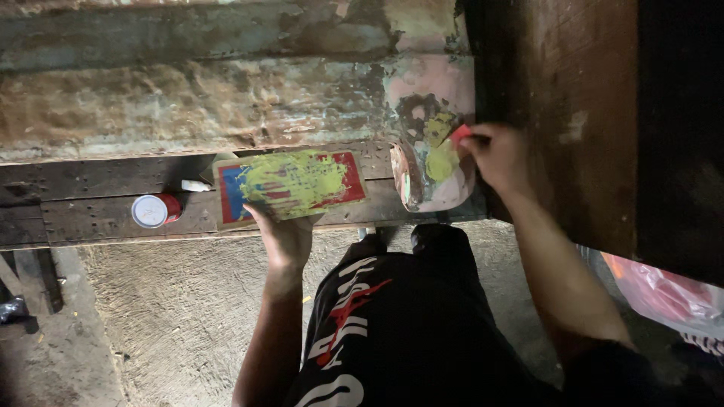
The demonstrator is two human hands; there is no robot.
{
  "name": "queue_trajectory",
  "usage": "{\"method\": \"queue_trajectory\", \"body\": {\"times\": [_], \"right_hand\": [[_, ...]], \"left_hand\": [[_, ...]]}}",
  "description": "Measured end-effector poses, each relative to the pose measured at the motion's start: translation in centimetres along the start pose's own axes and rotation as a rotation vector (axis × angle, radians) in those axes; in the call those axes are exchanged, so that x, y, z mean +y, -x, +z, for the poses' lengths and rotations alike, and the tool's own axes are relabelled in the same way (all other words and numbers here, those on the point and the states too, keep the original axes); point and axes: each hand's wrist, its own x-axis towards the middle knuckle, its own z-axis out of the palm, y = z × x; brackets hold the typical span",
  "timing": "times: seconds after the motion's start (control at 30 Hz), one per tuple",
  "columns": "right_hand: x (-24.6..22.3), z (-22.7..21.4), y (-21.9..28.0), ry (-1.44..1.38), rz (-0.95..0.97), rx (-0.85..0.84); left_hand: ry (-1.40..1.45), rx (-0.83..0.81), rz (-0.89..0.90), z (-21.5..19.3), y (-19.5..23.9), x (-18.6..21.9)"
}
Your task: The person uses a small red plastic scraper to spread a yellow paste from a rectangular palette onto a curved, rusted metal surface. The person repeatedly scoops paste and applies it to the surface, focusing on a specific area.
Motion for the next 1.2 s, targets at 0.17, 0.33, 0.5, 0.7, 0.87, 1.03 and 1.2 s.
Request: {"method": "queue_trajectory", "body": {"times": [0.17, 0.33, 0.5, 0.7, 0.87, 1.03, 1.2], "right_hand": [[0.5, -1.9, -1.3, -0.408, -0.018, 0.062], [-0.9, -1.7, 1.2, -0.087, -0.100, 0.068], [-1.6, 1.0, 4.1, -1.368, -0.216, -0.298], [-0.1, -1.0, 5.3, -0.124, -0.273, 0.192], [-1.5, 0.2, 3.4, -0.095, -0.242, 0.249], [-1.9, 0.5, 5.1, 0.143, -0.430, 0.163], [-0.4, -0.3, 6.8, 0.055, -0.320, 0.156]], "left_hand": [[-0.002, 0.034, 0.010, -0.4, 0.4, 0.5], [-0.017, 0.025, -0.009, 0.4, -0.2, 0.4], [-0.045, -0.026, 0.051, 1.2, -2.6, -0.4], [-0.057, -0.028, 0.076, 0.3, -9.2, -0.5], [-0.068, -0.157, 0.031, -0.4, -14.5, -0.7], [-0.785, 0.146, 0.171, -1.1, -14.4, -2.3], [-0.396, 0.132, 0.039, -1.2, -14.0, -3.3]]}}
